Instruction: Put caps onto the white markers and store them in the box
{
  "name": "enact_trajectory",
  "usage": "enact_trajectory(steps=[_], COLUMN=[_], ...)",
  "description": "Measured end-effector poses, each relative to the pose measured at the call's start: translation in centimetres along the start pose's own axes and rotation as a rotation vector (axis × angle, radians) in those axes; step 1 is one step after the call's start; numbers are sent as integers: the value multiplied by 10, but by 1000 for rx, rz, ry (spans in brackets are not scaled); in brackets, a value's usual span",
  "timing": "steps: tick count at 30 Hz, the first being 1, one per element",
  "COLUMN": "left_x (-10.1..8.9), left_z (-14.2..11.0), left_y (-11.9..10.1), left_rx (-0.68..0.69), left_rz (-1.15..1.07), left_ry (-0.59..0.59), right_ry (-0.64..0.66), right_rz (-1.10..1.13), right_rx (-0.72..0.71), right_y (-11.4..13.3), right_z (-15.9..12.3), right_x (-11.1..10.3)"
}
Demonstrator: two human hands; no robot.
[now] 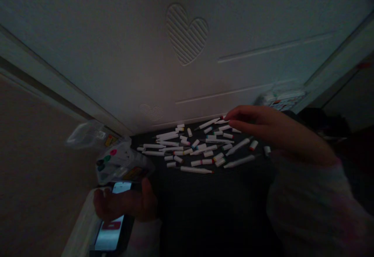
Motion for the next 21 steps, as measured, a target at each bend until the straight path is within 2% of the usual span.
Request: enact_trajectory(steps=[3,6,10,12,15,17,19,21], left_x=[2,3,-3,-2,-5,0,7,10], left_z=[3,4,0,-3,-9,-13,-21,-26], left_y=[-11,-14,-24,-36,-70,-93,-117,-130], left_rx=[65,84,146,171,280,332,440,494], left_rz=[-23,-48,-118,-151,-219,-285,-372,-407], left_ry=[-9,-16,-11,76,179,304,446,510], right_ry=[202,251,291,297,312,333,352,361], right_rz=[-307,-399,-522,-578,-631,-644,-648,-649], right_rx=[160,234,351,394,436,447,453,459], right_y=[-34,-62,-89,-96,-101,-104,-105,-107], right_z=[19,35,41,39,37,37,37,37], right_x=[25,44,61,63,63,64,65,66])
Point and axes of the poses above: each hand's wrist, its own z-axis towards the middle knuckle, its own x-axis out of the palm, y = z × x, the point moved 9 cm from there along z, towards the middle knuckle, and after that the axes turned 14 degrees about z, right-handed, at the moved point
